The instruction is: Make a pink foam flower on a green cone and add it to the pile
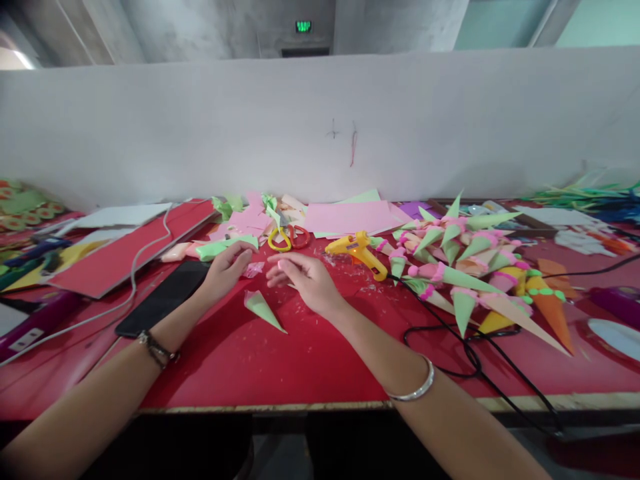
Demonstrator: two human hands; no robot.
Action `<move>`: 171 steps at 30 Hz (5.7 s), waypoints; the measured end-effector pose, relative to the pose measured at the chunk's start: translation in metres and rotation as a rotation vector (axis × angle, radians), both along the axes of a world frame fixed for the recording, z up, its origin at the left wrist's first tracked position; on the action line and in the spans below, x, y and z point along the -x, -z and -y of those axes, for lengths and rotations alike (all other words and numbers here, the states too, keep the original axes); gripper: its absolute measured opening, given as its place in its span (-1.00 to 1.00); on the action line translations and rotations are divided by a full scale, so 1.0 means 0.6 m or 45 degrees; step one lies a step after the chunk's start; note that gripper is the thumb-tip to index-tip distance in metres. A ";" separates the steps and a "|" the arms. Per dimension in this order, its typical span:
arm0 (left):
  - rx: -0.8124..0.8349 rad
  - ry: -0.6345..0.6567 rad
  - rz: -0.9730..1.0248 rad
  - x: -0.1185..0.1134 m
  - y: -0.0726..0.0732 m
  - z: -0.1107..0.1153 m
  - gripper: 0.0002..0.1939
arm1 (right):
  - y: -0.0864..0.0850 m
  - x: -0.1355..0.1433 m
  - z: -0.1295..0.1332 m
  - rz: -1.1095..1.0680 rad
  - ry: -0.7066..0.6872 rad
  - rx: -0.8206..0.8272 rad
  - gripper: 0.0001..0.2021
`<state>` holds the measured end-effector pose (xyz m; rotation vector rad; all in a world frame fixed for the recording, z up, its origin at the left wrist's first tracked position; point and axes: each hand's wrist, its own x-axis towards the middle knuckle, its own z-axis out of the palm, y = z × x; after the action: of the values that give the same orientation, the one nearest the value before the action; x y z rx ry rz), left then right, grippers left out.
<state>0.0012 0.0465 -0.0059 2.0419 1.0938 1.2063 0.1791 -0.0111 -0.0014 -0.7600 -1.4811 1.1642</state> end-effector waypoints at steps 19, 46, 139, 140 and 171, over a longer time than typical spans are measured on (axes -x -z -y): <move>0.025 0.048 0.041 0.001 0.004 -0.002 -0.82 | 0.009 -0.005 -0.013 -0.151 0.104 0.022 -0.84; 0.031 0.046 0.039 0.003 0.004 -0.003 -0.83 | 0.004 -0.009 -0.014 -0.342 0.053 0.170 -0.84; -0.059 -0.012 -0.167 0.004 -0.003 0.001 -0.81 | -0.004 0.001 0.002 0.187 -0.082 0.060 -0.92; -0.060 -0.014 -0.167 0.004 -0.003 0.001 -0.81 | -0.004 0.001 0.002 0.176 -0.100 0.075 -0.90; -0.755 0.382 -0.605 -0.028 -0.023 0.057 -0.77 | 0.008 -0.006 0.001 0.867 0.437 -0.716 -0.69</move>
<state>0.0178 0.0121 0.0082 2.9323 0.6083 0.9871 0.1829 -0.0119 -0.0064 -1.0029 -2.0027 0.1849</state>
